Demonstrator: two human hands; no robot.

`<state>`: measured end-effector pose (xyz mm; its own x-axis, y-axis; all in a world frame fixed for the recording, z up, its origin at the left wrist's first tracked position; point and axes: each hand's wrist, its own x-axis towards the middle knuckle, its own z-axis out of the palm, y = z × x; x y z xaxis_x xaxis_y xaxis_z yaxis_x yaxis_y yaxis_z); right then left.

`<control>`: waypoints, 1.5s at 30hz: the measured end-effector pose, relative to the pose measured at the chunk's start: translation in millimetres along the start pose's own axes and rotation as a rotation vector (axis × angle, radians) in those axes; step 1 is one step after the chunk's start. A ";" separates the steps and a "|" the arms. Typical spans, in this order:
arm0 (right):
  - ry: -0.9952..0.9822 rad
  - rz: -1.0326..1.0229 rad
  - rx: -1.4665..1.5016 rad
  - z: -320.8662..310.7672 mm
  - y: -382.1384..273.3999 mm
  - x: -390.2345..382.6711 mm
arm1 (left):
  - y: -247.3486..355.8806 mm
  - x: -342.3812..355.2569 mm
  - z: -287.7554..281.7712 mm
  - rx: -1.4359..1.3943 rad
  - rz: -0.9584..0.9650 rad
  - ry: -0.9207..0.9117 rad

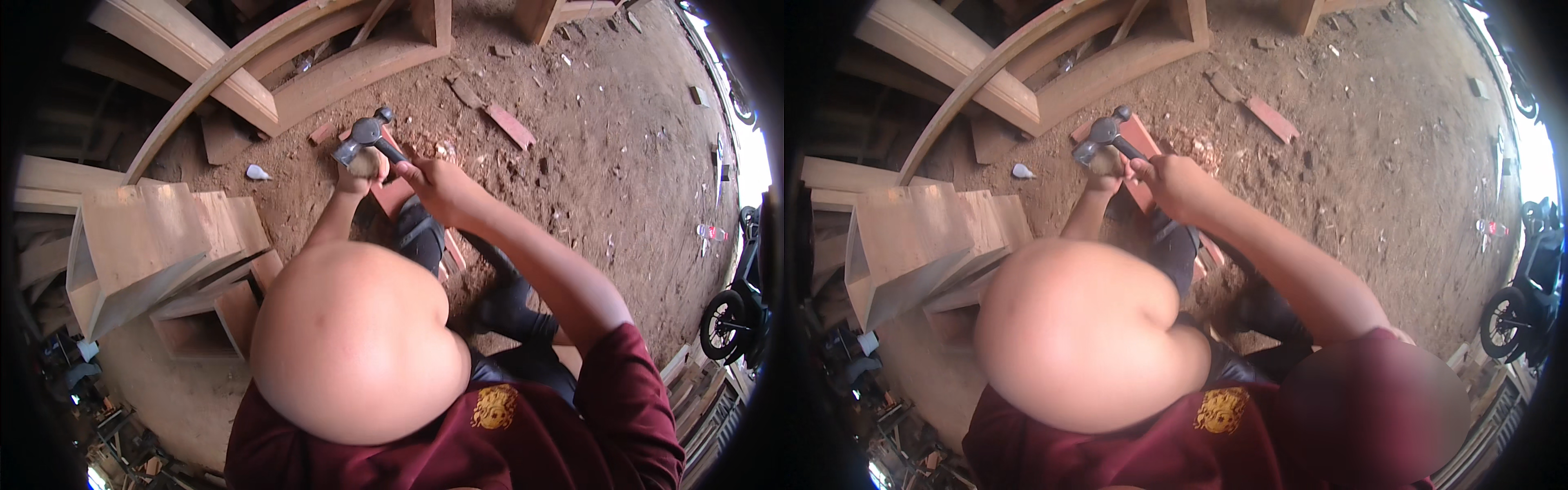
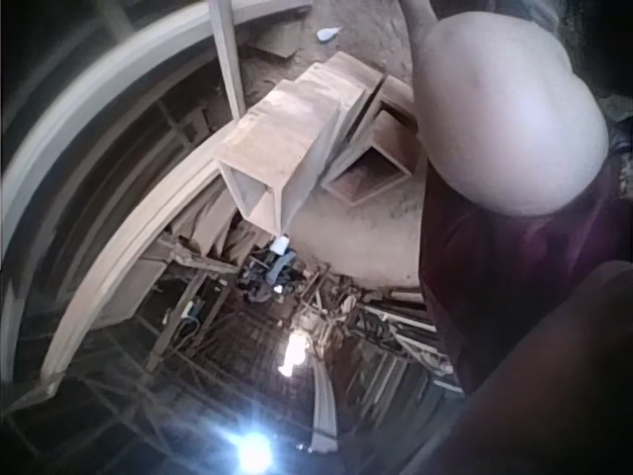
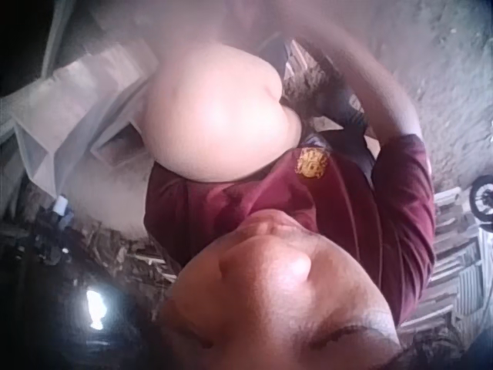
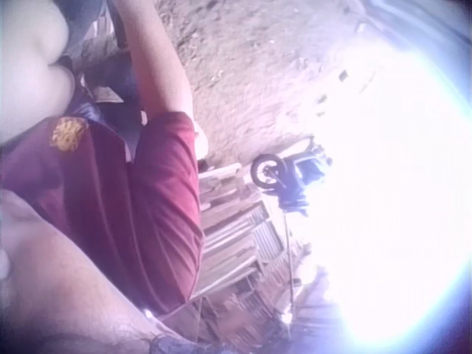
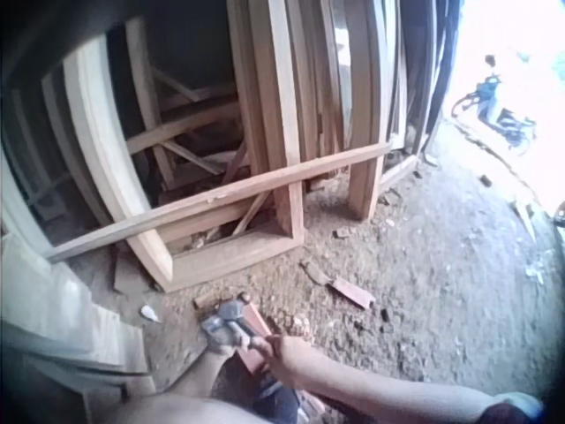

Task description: The person sits on the ground and uses a hammer to strike a chisel, carving a small piece of wood placed on a red brick. The person repeatedly adjusts the chisel and strikes it to shape the wood.

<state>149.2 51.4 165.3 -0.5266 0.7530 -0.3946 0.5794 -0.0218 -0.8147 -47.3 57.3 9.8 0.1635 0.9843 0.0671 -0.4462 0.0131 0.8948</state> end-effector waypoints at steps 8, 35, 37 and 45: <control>-0.005 -0.090 0.128 7.1 -17.4 -24.3 | -1.9 -9.9 -45.6 -0.004 -0.090 0.130; 0.053 -0.074 0.657 -47.4 -26.0 -39.6 | 49.4 8.1 -6.9 -0.194 -0.035 -0.108; 0.031 -0.104 0.641 -53.3 -42.6 -41.3 | 50.2 7.1 -7.2 -0.230 -0.048 -0.113; 0.039 -0.209 0.583 -44.1 -66.3 -46.1 | 45.6 6.1 6.3 -0.119 -0.049 0.036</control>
<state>162.5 47.1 256.2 -0.5624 0.8036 -0.1946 0.0252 -0.2185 -0.9755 -61.1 62.7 53.8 0.1571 0.9876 0.0069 -0.5405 0.0801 0.8375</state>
